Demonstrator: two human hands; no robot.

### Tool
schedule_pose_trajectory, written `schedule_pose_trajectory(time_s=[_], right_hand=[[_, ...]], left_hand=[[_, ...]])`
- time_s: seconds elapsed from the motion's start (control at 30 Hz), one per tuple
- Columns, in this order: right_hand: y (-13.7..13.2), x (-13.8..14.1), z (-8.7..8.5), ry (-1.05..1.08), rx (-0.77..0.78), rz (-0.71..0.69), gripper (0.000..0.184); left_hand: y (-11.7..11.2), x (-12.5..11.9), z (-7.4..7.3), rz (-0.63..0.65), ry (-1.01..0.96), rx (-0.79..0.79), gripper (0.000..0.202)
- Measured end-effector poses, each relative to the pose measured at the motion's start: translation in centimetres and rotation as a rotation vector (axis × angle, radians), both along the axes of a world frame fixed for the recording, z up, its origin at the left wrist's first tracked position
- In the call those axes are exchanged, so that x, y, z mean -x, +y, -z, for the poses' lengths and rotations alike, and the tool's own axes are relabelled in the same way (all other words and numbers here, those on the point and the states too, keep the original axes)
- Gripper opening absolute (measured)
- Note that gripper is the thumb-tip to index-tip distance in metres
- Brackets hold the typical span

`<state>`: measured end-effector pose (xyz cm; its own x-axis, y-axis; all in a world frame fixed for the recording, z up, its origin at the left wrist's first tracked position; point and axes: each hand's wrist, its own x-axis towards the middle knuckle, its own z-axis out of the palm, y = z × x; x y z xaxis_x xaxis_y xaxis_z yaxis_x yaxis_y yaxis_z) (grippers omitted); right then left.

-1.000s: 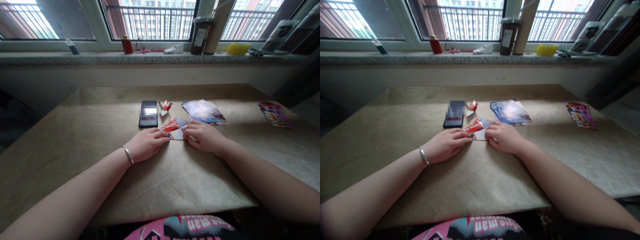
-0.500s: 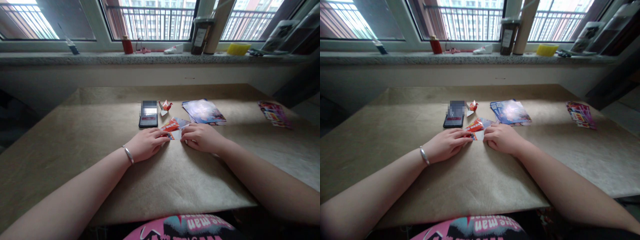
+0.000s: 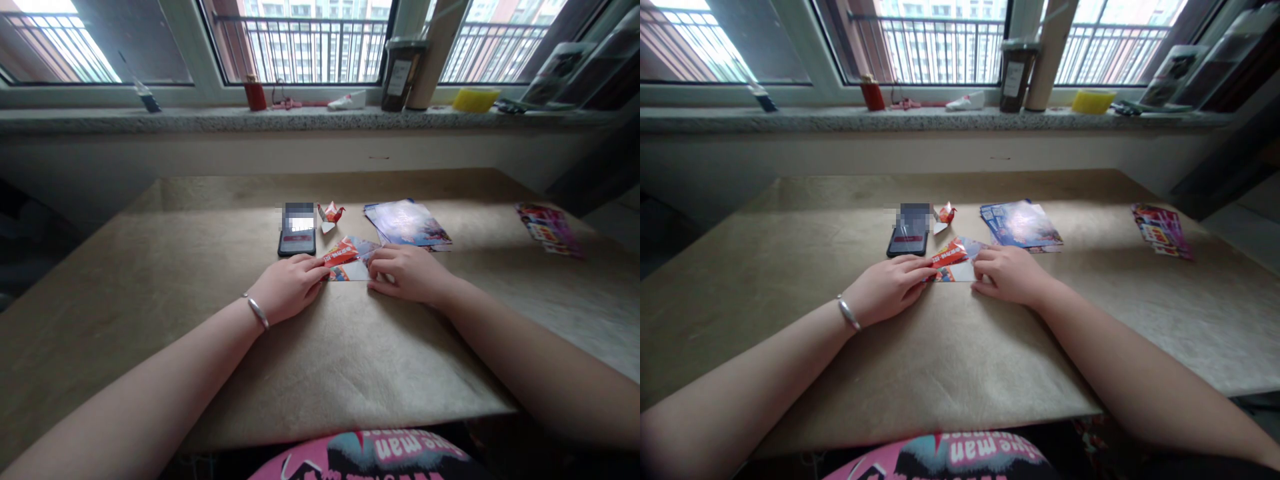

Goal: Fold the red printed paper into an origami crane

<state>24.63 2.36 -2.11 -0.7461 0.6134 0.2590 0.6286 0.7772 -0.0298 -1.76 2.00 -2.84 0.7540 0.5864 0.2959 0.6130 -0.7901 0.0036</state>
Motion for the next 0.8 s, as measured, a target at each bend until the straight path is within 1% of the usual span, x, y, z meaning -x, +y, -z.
schedule_pose_trajectory(time_s=[0.13,0.3,0.4,0.53,0.67,0.8], right_hand=[[0.4,0.2,0.5,0.005,-0.071,0.056,0.017],[0.5,0.3,0.8,-0.005,-0.135,0.089,0.024],[0.4,0.5,0.8,-0.036,-0.115,0.126,0.029],[0.4,1.2,0.9,-0.055,-0.073,0.194,0.041],[0.7,1.5,1.2,-0.036,-0.056,0.223,0.046],[0.8,1.4,1.3,-0.009,-0.04,0.224,0.048]], left_hand=[[-0.1,0.0,-0.3,0.011,0.0,0.021,0.023],[-0.1,0.1,-0.5,0.086,-0.009,0.037,0.027],[-0.1,0.0,-0.4,0.119,-0.012,0.06,0.028],[-0.2,-0.1,-0.6,0.163,0.008,0.059,0.029],[-0.3,-0.3,-0.9,0.22,0.048,0.054,0.03],[-0.5,-0.5,-0.9,0.176,0.048,0.103,0.033]])
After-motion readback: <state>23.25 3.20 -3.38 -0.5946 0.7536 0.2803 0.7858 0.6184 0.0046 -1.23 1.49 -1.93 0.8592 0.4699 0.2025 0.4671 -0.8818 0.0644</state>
